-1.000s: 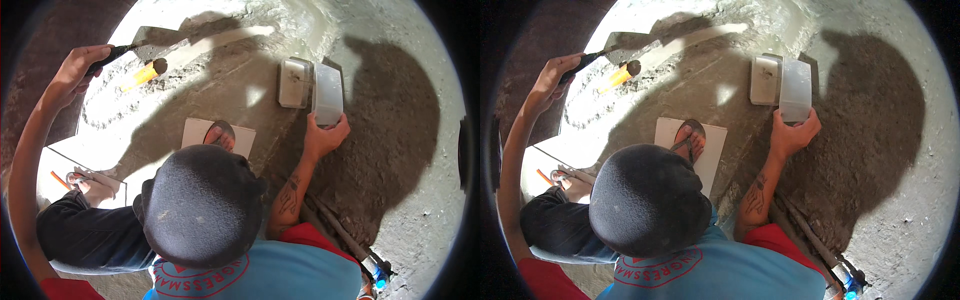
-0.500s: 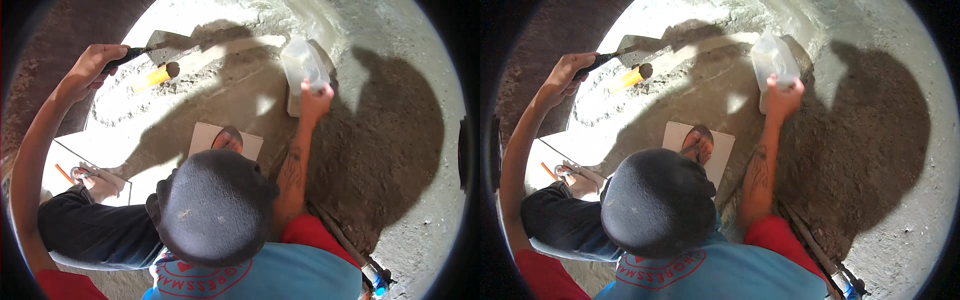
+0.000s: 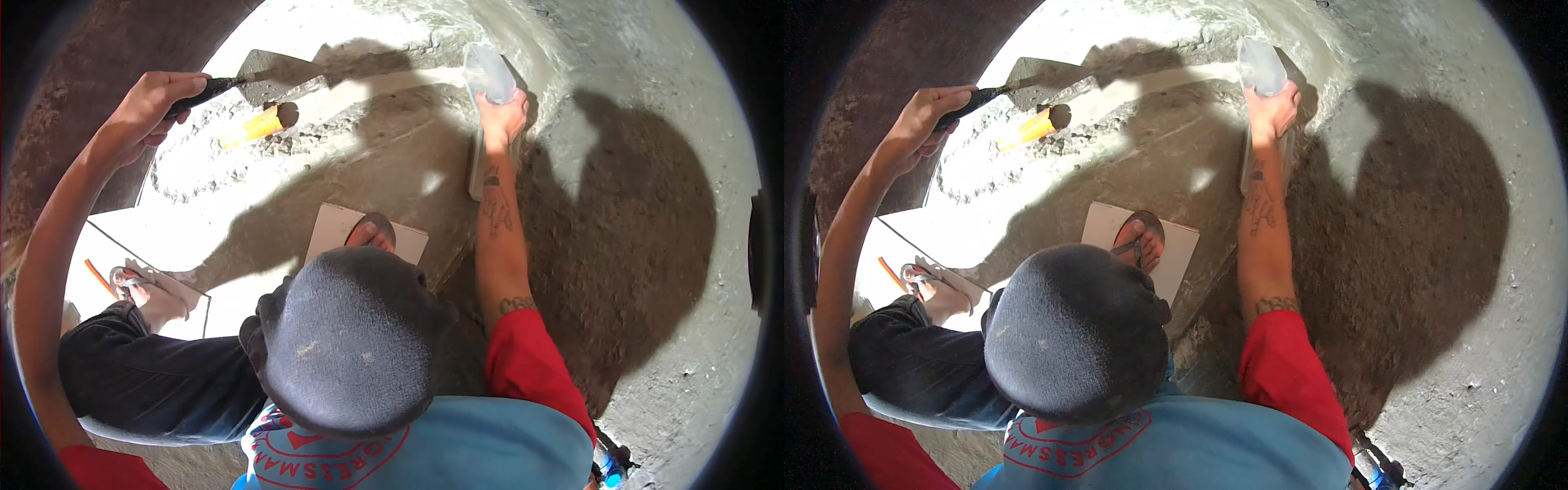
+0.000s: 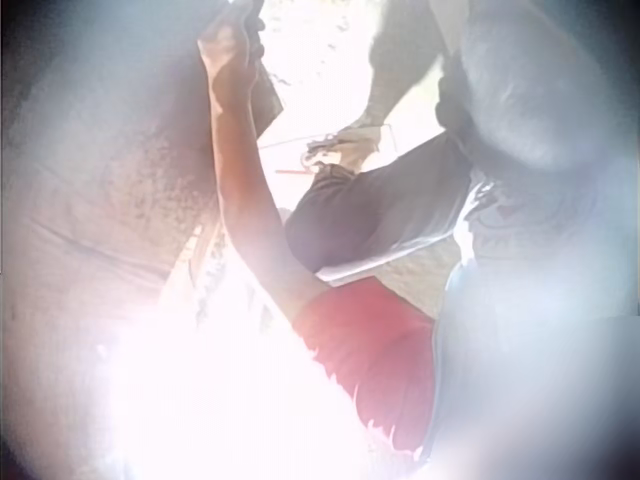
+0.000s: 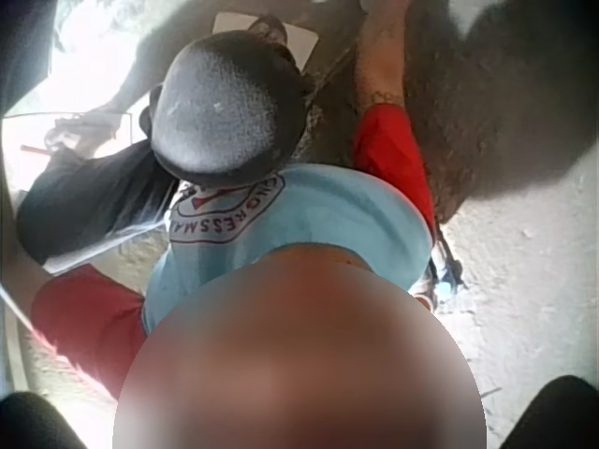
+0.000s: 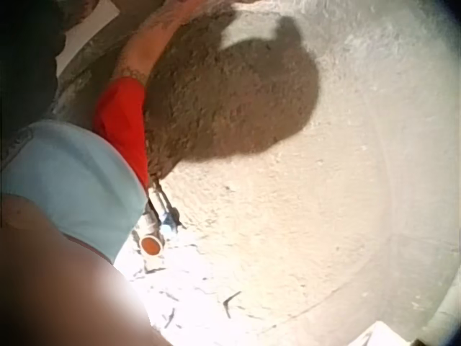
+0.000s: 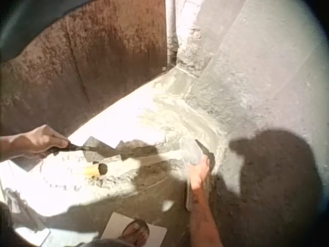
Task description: The person uses a trowel to smooth wet plaster inside a circular opening in a wall, then carries a plastic container through a construction site.
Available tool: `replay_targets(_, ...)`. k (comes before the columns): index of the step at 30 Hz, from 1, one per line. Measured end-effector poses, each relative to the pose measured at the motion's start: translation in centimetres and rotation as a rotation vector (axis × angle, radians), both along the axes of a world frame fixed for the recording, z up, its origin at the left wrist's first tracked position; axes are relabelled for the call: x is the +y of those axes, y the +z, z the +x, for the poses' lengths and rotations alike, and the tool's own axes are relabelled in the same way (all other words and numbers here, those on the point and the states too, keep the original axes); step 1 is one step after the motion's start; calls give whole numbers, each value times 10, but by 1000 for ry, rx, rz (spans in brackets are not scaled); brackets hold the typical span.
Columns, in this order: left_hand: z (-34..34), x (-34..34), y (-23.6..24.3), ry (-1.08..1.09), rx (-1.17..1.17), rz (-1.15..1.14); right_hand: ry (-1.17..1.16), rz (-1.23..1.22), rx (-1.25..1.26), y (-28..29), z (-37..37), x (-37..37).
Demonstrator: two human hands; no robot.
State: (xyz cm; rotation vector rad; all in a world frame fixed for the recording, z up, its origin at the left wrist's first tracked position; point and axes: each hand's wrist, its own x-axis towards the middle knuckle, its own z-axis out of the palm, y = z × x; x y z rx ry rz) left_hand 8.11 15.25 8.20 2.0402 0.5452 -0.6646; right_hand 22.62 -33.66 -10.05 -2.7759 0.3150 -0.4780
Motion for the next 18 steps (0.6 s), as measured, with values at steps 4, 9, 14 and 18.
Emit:
replay_targets(4, -1, 1, -1, -6, 10, 9, 29, 22, -27, -2, -10, 7)
replay_targets(9, 1, 1, -5, 8, -15, 20, 83, 107, -49, -6, -23, 19)
replay_targets(14, 3, 3, -7, -17, -14, 1, 120, 141, -15, -2, -31, 40)
replay_targets(18, 3, 3, -8, -20, -19, -18, 150, 246, 142, 6, -42, 48)
